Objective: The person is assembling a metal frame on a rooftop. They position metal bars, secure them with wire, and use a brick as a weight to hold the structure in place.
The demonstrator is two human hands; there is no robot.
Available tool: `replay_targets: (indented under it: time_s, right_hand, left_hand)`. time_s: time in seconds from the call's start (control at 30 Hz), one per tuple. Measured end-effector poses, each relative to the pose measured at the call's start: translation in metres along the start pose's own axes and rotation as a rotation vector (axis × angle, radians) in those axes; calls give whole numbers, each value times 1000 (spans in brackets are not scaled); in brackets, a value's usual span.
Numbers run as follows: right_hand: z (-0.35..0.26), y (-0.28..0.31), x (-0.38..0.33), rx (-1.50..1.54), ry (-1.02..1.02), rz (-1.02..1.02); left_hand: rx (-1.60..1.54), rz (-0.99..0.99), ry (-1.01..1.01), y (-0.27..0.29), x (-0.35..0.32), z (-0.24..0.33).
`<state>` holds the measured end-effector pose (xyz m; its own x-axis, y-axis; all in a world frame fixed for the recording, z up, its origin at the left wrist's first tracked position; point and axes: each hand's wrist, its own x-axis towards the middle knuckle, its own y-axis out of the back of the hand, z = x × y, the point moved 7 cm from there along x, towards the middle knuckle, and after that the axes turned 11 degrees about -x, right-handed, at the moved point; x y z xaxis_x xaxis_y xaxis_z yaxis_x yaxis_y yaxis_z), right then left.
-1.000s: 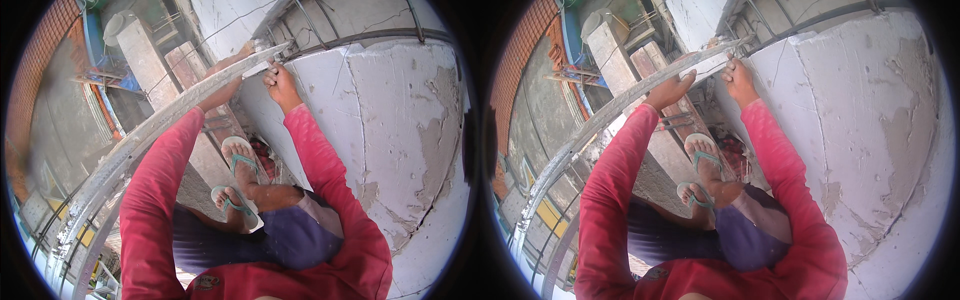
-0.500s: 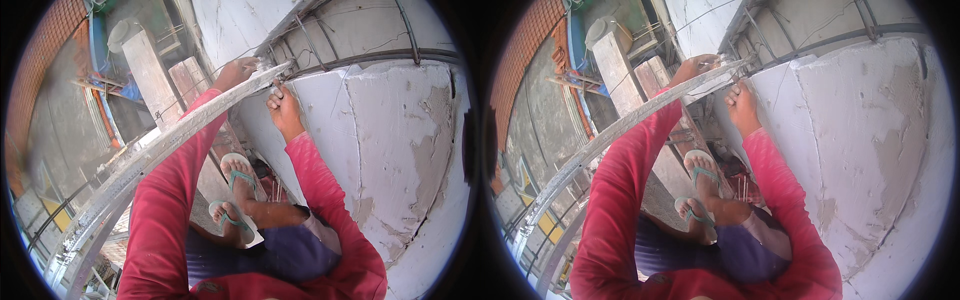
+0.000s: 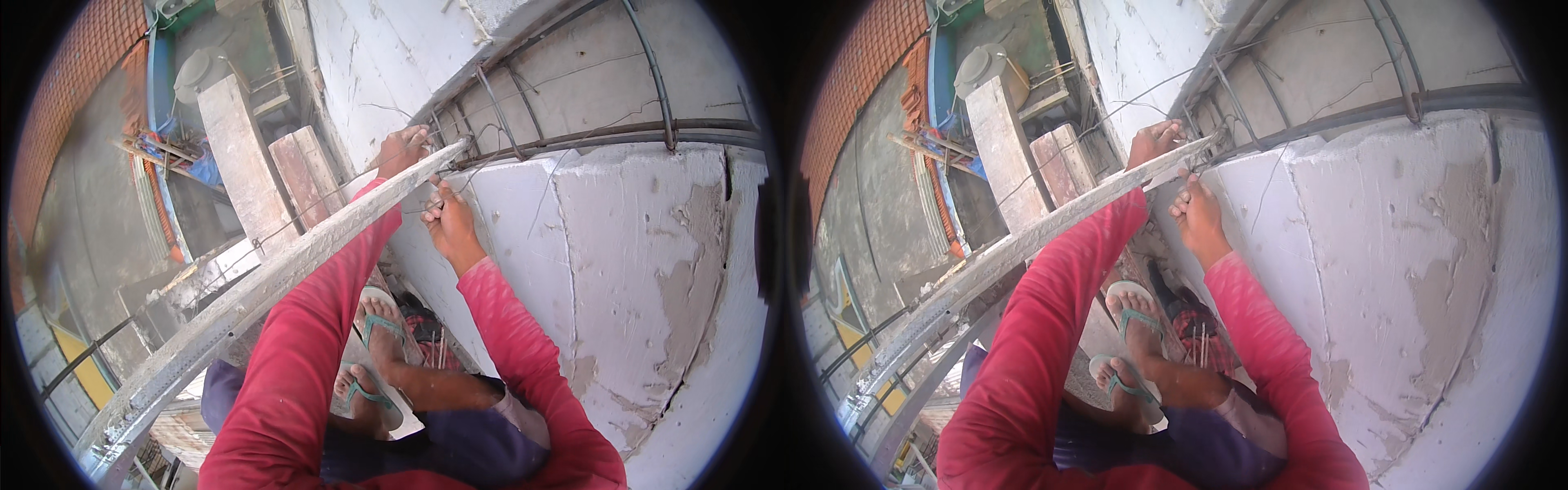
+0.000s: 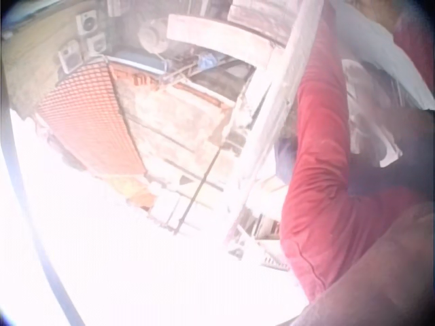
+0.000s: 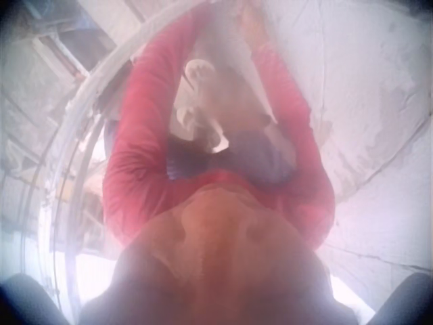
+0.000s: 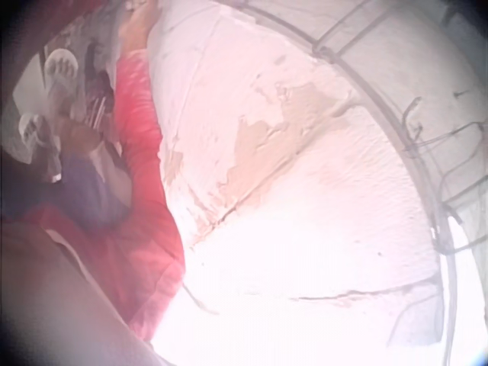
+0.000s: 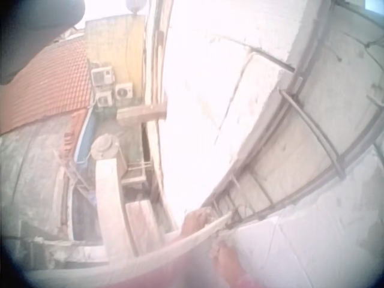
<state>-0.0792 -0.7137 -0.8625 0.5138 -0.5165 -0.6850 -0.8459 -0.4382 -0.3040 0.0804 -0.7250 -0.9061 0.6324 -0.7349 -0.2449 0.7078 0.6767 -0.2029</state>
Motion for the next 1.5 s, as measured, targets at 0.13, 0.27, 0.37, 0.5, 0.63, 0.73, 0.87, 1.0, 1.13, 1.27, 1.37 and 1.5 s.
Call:
replay_targets:
  time_s: [0.13,0.27,0.37,0.5,0.63,0.73,0.87,1.0,1.13,1.27,1.37,1.5]
  right_hand:
    - [6,1,4,-35,-1,-15]
    - [8,6,7,-86,1,-9]
    - [8,4,6,-123,-5,18]
    - [3,-1,6,-143,29,10]
    - [5,1,6,-128,52,58]
    - [-2,2,4,-79,60,135]
    - [-21,-1,-2,-240,147,202]
    - [-27,0,-7,-358,169,232]
    - [-22,7,-5,-330,198,250]
    - [-14,9,-3,-296,217,254]
    - [-5,8,-5,-308,157,275]
    - [0,12,-5,-352,140,287]
  left_hand:
    - [-43,148,84,-2,4,-10]
    - [182,87,-54,-7,0,4]
    - [307,59,-276,-9,0,6]
    - [383,-90,-384,-18,-1,9]
    - [458,-356,-267,-36,1,16]
    - [168,-383,-155,-35,-2,16]
    - [86,-343,-99,-32,0,-4]
    - [-131,-333,-216,-38,-2,7]
    - [262,-381,-229,-44,-11,31]
    - [277,-343,-66,-43,-1,30]
    - [312,-552,-266,-44,-1,12]
    - [-224,-547,360,-45,5,-15]
